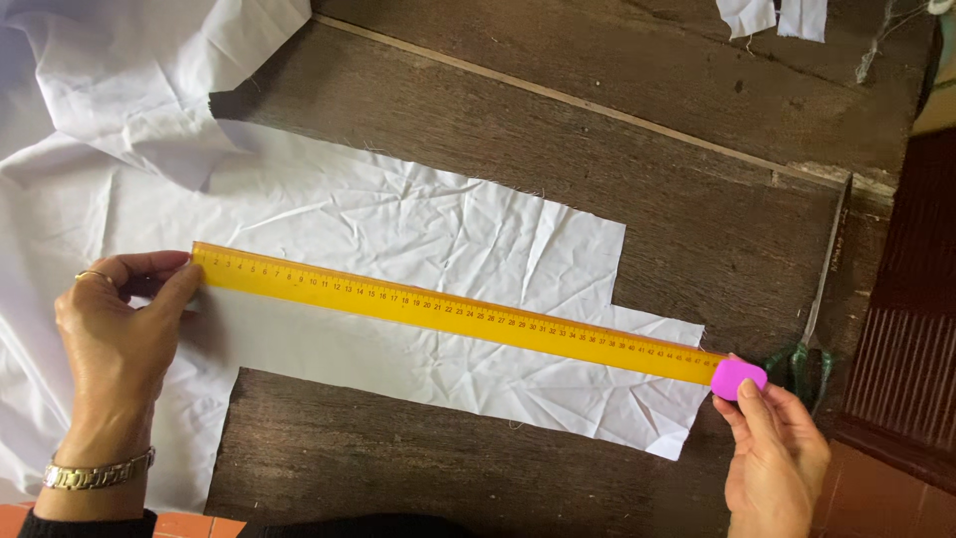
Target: The person measures and marks a white fabric on a wooden table using a yellow ruler and a pink chalk. They draw several straight lines on the fabric and then use green-handled scissors to cut along the marked lines.
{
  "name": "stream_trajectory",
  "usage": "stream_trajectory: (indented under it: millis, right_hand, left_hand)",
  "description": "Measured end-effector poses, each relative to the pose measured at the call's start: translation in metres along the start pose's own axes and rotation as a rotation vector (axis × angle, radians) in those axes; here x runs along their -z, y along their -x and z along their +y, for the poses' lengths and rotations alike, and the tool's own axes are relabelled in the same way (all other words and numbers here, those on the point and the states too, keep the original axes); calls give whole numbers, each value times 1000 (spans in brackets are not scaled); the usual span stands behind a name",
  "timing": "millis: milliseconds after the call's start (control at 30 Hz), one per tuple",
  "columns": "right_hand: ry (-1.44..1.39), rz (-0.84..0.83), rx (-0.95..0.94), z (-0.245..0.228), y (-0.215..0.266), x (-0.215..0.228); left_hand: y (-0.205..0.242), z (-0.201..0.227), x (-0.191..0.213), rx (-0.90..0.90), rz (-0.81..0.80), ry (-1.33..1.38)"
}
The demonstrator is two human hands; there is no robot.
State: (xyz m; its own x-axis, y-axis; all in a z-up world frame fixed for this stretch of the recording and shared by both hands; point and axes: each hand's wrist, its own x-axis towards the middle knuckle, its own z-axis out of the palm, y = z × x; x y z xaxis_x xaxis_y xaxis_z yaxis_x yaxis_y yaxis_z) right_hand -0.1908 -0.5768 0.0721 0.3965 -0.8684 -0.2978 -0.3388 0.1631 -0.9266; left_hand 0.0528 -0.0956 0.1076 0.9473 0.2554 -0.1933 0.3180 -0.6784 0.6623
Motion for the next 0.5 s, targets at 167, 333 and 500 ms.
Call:
stream_trajectory:
  millis: [167,333,500]
  right_hand:
    - [-1,4,2,0,0,-1]
    - [-3,8,1,-8,4,-7]
    - [-14,25,9,-7,4,-10]
  left_hand:
    - [-1,-1,0,11,-9,20]
    - [2,4,1,3,-17,12]
    - [-2,-12,-2,-22,-17,24]
